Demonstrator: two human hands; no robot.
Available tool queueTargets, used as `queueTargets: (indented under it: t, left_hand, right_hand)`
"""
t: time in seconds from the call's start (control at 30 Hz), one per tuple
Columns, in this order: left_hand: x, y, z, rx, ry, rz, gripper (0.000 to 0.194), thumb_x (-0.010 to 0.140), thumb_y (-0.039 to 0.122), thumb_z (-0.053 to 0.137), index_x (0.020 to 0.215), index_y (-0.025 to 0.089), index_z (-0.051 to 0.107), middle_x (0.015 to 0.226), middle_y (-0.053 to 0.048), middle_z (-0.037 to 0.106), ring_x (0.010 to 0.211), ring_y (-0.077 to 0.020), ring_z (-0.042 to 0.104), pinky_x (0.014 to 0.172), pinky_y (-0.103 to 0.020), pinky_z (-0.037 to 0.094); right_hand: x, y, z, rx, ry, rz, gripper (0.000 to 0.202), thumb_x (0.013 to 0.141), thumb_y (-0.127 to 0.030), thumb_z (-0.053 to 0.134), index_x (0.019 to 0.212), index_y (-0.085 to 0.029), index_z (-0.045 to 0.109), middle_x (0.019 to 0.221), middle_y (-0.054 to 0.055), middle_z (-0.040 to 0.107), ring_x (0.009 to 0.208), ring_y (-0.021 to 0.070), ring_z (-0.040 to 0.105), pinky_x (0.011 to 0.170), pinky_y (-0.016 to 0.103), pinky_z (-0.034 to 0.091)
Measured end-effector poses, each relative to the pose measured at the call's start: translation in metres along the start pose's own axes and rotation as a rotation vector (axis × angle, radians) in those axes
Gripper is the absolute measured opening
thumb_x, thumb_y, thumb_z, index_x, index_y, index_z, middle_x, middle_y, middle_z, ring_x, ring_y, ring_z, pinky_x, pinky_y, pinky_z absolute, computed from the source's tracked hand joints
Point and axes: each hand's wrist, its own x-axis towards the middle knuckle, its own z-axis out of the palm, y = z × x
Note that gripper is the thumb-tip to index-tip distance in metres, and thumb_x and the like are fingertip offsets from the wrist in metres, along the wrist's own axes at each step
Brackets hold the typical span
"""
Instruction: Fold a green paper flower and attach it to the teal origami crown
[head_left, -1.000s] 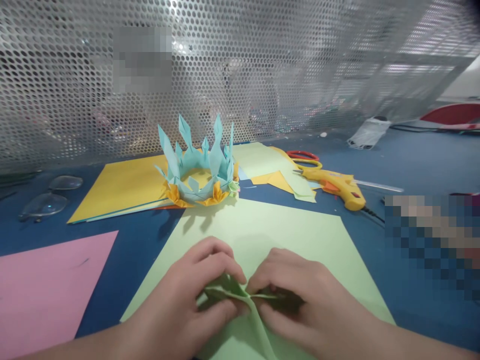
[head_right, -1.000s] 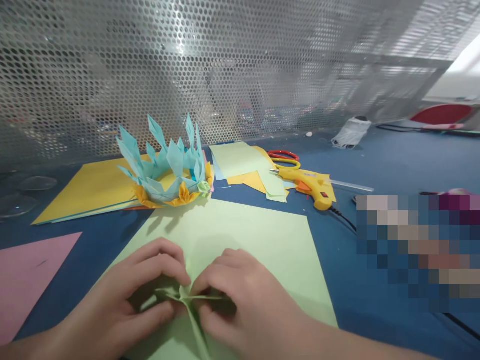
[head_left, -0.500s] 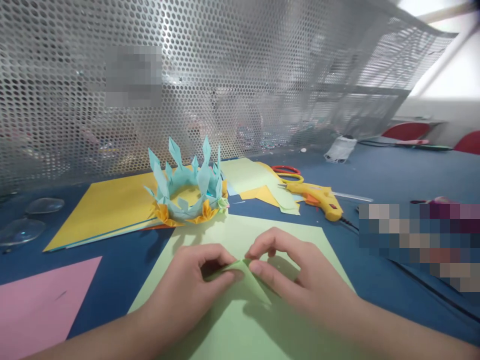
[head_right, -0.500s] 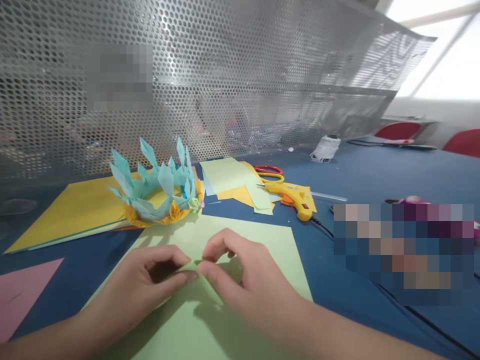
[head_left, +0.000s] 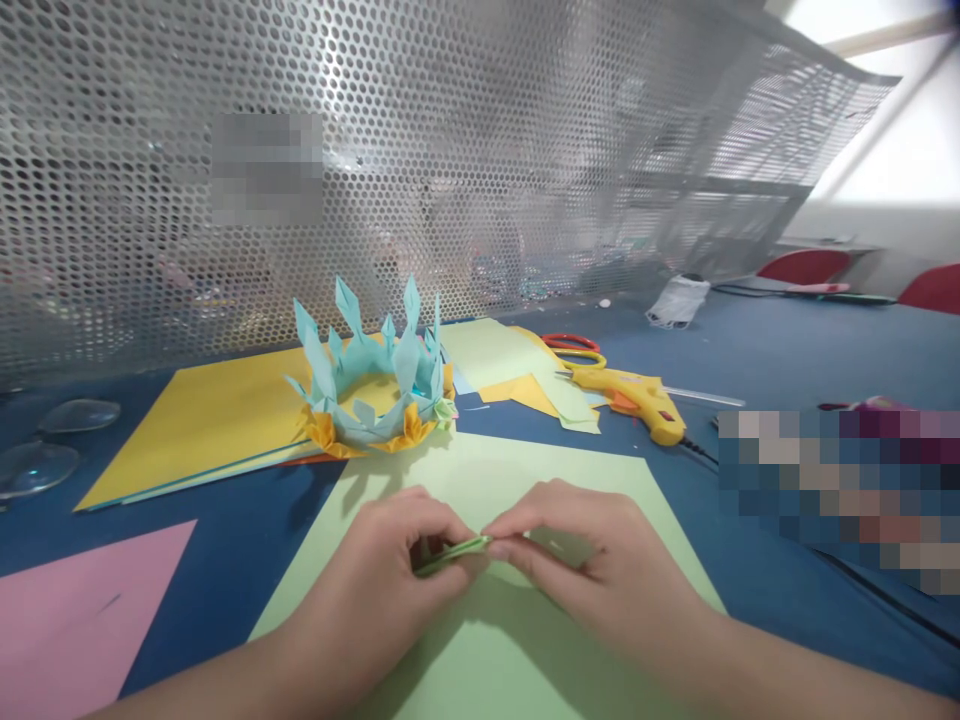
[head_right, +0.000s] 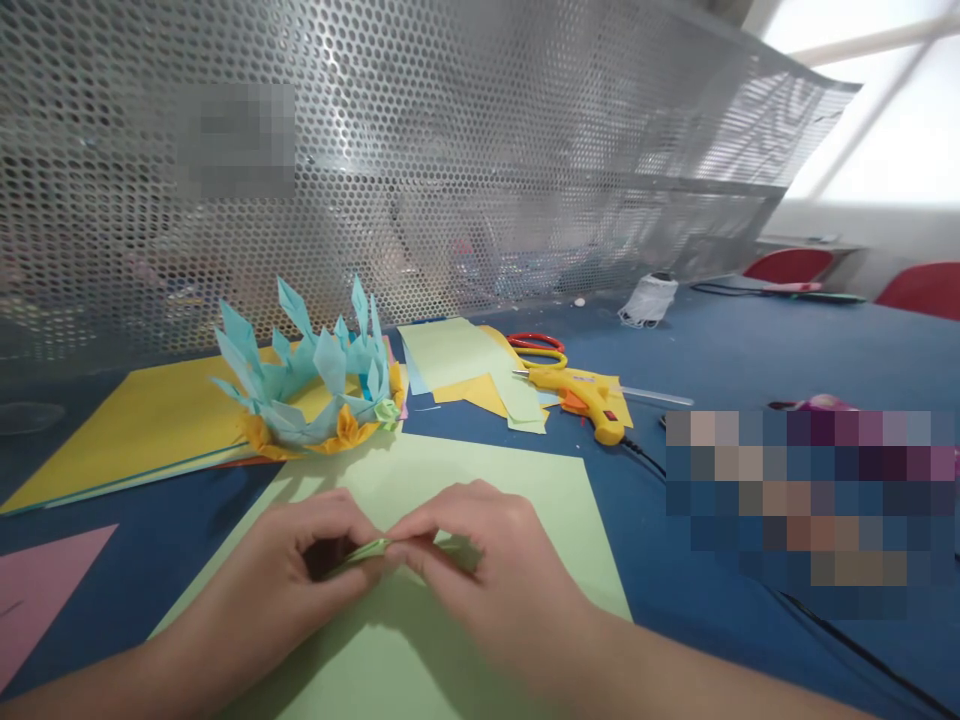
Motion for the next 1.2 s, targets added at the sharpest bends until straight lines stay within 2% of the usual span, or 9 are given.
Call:
queueTargets:
  t: [0.2,0.37,0.5,0.63,0.73,0.83,0.93,1.07,1.2]
  left_hand:
    - [0.002,-0.003,0.001,0.010,0.006,0.009,0.020,0.077,0.018,0.058,0.058,0.018,0.063,0.059,0.004,0.054,0.059,-0.0128,0.050,0.055,-0.023,0.034]
    - [0.001,-0.002,0.002,0.016,-0.023,0.017,0.022,0.078,0.019,0.058,0.056,0.019,0.063,0.056,0.004,0.050,0.058,-0.0123,0.048,0.054,-0.023,0.033]
    - [0.000,-0.003,0.002,0.020,-0.040,-0.003,0.018,0.078,0.020,0.058,0.061,0.018,0.064,0.058,0.005,0.051,0.057,-0.0115,0.046,0.053,-0.023,0.032]
    - [0.000,-0.005,0.002,0.027,-0.042,0.009,0.026,0.081,0.027,0.057,0.057,0.018,0.059,0.057,0.004,0.050,0.058,-0.0121,0.046,0.053,-0.023,0.032]
    - [0.000,-0.006,0.002,0.034,-0.051,0.017,0.022,0.077,0.020,0.057,0.055,0.017,0.055,0.057,0.005,0.050,0.058,-0.0114,0.046,0.053,-0.022,0.031]
    - [0.001,-0.006,0.002,0.035,-0.068,0.012,0.016,0.075,0.015,0.054,0.060,0.018,0.059,0.058,0.005,0.053,0.056,-0.0109,0.045,0.052,-0.022,0.029]
    - [0.003,-0.005,0.002,0.034,-0.071,0.012,0.014,0.076,0.016,0.053,0.065,0.018,0.062,0.061,0.004,0.055,0.058,-0.0118,0.047,0.053,-0.022,0.030]
    - [0.003,-0.002,-0.001,0.033,-0.073,0.017,0.014,0.075,0.016,0.054,0.064,0.018,0.062,0.062,0.003,0.055,0.061,-0.0132,0.049,0.056,-0.023,0.031]
    - [0.004,0.000,-0.004,-0.005,-0.062,-0.021,0.025,0.079,0.024,0.055,0.054,0.018,0.054,0.054,0.004,0.048,0.056,-0.0126,0.042,0.052,-0.024,0.027]
  right_hand:
    - [0.001,0.000,0.006,0.090,0.009,-0.070,0.009,0.081,-0.019,0.063,0.076,-0.019,0.071,0.072,0.001,0.072,0.070,0.0145,0.064,0.067,0.026,0.048]
    - [0.002,-0.006,0.004,0.127,0.024,0.043,0.016,0.083,-0.022,0.059,0.070,-0.020,0.067,0.068,0.000,0.069,0.065,0.0136,0.063,0.060,0.023,0.047]
    - [0.004,-0.006,0.002,0.151,0.026,0.137,0.020,0.088,-0.032,0.054,0.080,-0.022,0.068,0.078,0.001,0.072,0.073,0.0152,0.065,0.065,0.024,0.049]
    - [0.005,-0.006,0.004,0.142,-0.029,0.179,0.006,0.077,-0.025,0.066,0.072,-0.022,0.066,0.072,-0.001,0.069,0.069,0.0150,0.063,0.064,0.024,0.048]
    - [0.006,-0.004,0.003,0.129,-0.041,0.209,0.024,0.089,-0.029,0.051,0.070,-0.021,0.062,0.067,-0.001,0.066,0.063,0.0133,0.059,0.057,0.023,0.046]
    - [0.009,0.000,-0.002,0.102,-0.083,0.189,0.015,0.086,-0.033,0.056,0.081,-0.022,0.065,0.080,0.000,0.069,0.074,0.0144,0.061,0.067,0.025,0.047]
    - [0.009,0.007,-0.007,0.028,-0.158,0.155,0.005,0.072,-0.022,0.071,0.072,-0.022,0.066,0.073,-0.002,0.068,0.070,0.0149,0.058,0.067,0.026,0.043]
    - [0.005,0.013,-0.008,-0.053,-0.179,0.159,0.017,0.073,-0.009,0.064,0.061,-0.021,0.062,0.062,-0.003,0.064,0.062,0.0134,0.054,0.059,0.025,0.037]
    - [0.004,0.012,-0.009,-0.061,-0.182,0.201,0.016,0.077,-0.020,0.066,0.062,-0.021,0.060,0.057,-0.004,0.060,0.056,0.0121,0.049,0.054,0.024,0.034]
